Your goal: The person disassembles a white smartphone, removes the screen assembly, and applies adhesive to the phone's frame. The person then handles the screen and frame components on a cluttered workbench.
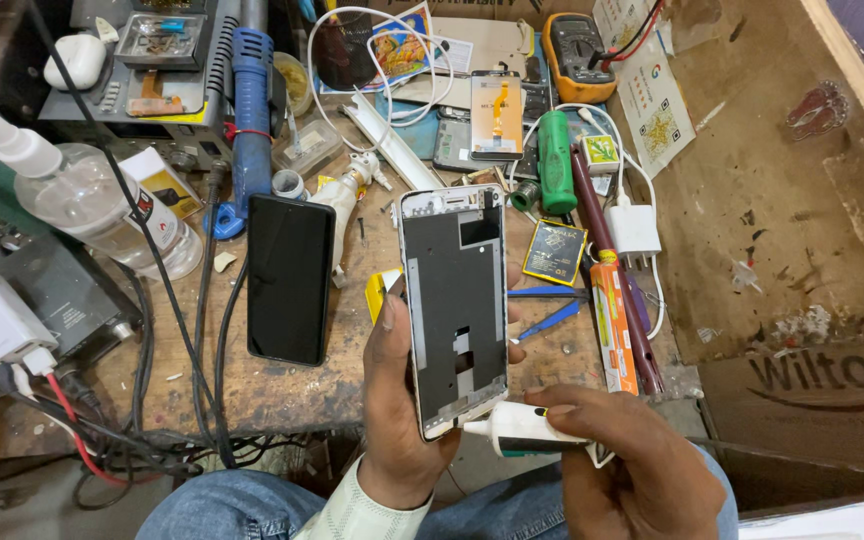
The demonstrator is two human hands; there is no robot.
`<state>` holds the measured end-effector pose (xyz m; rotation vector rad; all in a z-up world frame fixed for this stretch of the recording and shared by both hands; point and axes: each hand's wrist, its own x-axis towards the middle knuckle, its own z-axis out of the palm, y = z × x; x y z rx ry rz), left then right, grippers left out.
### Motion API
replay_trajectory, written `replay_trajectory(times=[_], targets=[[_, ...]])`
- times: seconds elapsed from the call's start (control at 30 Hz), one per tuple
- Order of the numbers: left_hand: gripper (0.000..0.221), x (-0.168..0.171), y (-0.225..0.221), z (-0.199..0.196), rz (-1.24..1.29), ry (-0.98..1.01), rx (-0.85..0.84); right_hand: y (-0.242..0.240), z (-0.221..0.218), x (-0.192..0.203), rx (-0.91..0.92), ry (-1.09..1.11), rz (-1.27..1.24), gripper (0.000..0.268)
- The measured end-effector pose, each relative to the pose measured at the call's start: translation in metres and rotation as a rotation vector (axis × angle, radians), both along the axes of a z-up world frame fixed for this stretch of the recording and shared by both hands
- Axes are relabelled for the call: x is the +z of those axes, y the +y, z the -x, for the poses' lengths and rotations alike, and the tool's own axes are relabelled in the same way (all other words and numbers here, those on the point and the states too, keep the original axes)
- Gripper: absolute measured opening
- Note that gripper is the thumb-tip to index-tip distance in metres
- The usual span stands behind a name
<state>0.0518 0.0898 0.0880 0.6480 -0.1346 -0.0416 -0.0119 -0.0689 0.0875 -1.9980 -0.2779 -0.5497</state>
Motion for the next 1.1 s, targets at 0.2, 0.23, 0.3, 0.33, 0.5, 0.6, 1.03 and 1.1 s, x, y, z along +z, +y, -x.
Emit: replay_trajectory(times=[0.2,0.23,0.3,0.33,0.5,0.6,1.03,1.1], targets=[[0.069,0.0,0.002,0.0,-0.011,-0.003,0.007,-0.004,-0.001,-0.004,0.008,-0.013,-0.003,0.033],[0.068,-0.001,0.002,-0.001,-0.017,-0.008,0.015,-0.005,-0.001,-0.004,0.007,-0.001,-0.007,0.034],[0.067,-0.001,0.002,-0.001,-0.028,-0.019,0.031,-0.005,-0.002,-0.005,0.011,-0.003,-0.011,0.033],[0.067,-0.002,0.002,0.0,-0.031,-0.02,0.033,-0.005,-0.002,-0.006,0.016,-0.017,-0.01,0.033],[0.065,-0.005,0.003,0.0,-0.005,-0.005,0.027,-0.006,-0.002,-0.006,-0.052,0.005,-0.01,0.033],[0.065,-0.006,0.006,0.0,-0.007,-0.017,0.021,-0.007,-0.003,-0.005,-0.053,-0.007,-0.011,0.036],[0.065,0.004,0.011,-0.001,-0.082,-0.044,0.033,-0.016,-0.014,0.002,-0.025,-0.04,0.091,0.038],[0.067,0.007,0.014,0.0,-0.076,-0.025,0.021,-0.016,-0.017,-0.002,-0.065,-0.033,0.136,0.035]])
